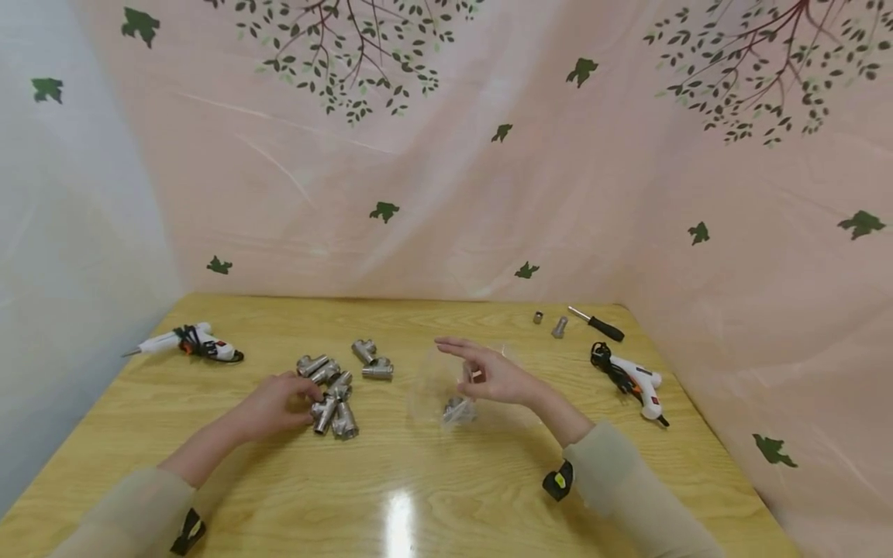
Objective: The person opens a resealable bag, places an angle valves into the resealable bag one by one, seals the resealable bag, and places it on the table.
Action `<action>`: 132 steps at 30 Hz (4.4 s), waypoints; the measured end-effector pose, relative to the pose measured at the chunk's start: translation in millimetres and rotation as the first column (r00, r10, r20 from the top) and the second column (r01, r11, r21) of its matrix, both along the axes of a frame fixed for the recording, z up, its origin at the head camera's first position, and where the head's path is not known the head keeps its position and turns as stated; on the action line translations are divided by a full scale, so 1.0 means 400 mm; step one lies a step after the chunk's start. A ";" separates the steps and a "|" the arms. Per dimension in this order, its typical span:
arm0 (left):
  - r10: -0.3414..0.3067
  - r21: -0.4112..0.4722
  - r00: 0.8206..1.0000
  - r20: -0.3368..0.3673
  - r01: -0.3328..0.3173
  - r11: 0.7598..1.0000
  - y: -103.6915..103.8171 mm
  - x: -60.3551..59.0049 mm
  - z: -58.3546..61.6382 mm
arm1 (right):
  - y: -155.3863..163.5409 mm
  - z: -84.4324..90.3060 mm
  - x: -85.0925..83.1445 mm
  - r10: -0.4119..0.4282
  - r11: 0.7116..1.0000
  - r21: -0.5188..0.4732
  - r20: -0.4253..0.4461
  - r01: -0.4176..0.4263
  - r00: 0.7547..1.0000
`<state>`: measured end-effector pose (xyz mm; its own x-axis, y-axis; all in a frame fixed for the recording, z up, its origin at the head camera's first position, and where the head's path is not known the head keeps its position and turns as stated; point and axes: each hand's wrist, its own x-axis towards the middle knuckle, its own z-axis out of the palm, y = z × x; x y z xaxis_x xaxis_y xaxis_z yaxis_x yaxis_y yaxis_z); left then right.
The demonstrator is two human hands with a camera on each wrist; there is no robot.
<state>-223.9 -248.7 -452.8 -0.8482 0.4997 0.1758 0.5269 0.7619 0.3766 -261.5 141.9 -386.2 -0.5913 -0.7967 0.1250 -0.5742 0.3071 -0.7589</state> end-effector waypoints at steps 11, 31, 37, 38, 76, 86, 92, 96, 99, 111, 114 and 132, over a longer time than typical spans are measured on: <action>0.009 0.000 1.000 0.008 -0.009 1.000 -0.003 -0.002 0.041 | -0.007 -0.050 -0.033 -0.074 0.996 0.053 -0.021 0.075 0.997; -0.028 0.125 0.978 -0.208 0.055 0.991 0.163 -0.022 0.166 | -0.011 -0.045 -0.035 -0.083 0.995 0.063 0.044 0.080 0.996; -0.023 0.200 0.962 -0.271 0.079 0.977 0.246 -0.031 0.177 | -0.016 -0.034 -0.034 -0.075 0.996 0.047 0.050 0.073 0.996; -0.026 0.210 0.960 -0.278 0.087 0.974 0.261 -0.034 0.176 | -0.017 -0.030 -0.032 -0.078 0.996 0.046 0.053 0.075 0.996; -0.037 0.204 0.998 -0.052 0.047 0.978 0.294 -0.033 0.144 | -0.014 -0.027 -0.028 -0.082 0.997 0.016 0.087 0.081 0.993; -0.062 0.135 0.998 0.032 0.057 0.989 0.187 -0.012 0.132 | -0.008 -0.038 -0.024 -0.086 0.996 0.033 0.074 0.083 0.994; -0.093 0.086 0.995 0.038 0.089 0.992 0.133 -0.011 0.099 | -0.008 -0.034 -0.011 -0.086 0.995 0.047 0.066 0.083 0.994; -0.143 0.073 0.987 0.075 0.138 0.988 0.098 -0.016 0.067 | -0.009 -0.036 -0.006 -0.104 0.992 0.073 0.054 0.100 0.993; -0.205 0.063 0.973 0.106 0.199 0.978 0.075 -0.017 0.043 | -0.007 -0.045 -0.010 -0.102 0.993 0.072 0.057 0.098 0.993; -0.298 0.049 0.953 0.053 0.295 0.954 0.055 -0.018 -0.003 | -0.005 -0.045 -0.017 -0.077 0.995 0.074 0.047 0.074 0.996; -0.297 0.070 0.951 0.081 0.292 0.954 0.055 -0.016 -0.007 | -0.005 -0.047 -0.020 -0.066 0.995 0.078 0.031 0.064 0.997; -0.206 0.117 0.959 0.197 0.186 0.976 0.057 0.004 -0.003 | -0.020 -0.052 -0.015 -0.071 0.995 0.076 0.036 0.069 0.997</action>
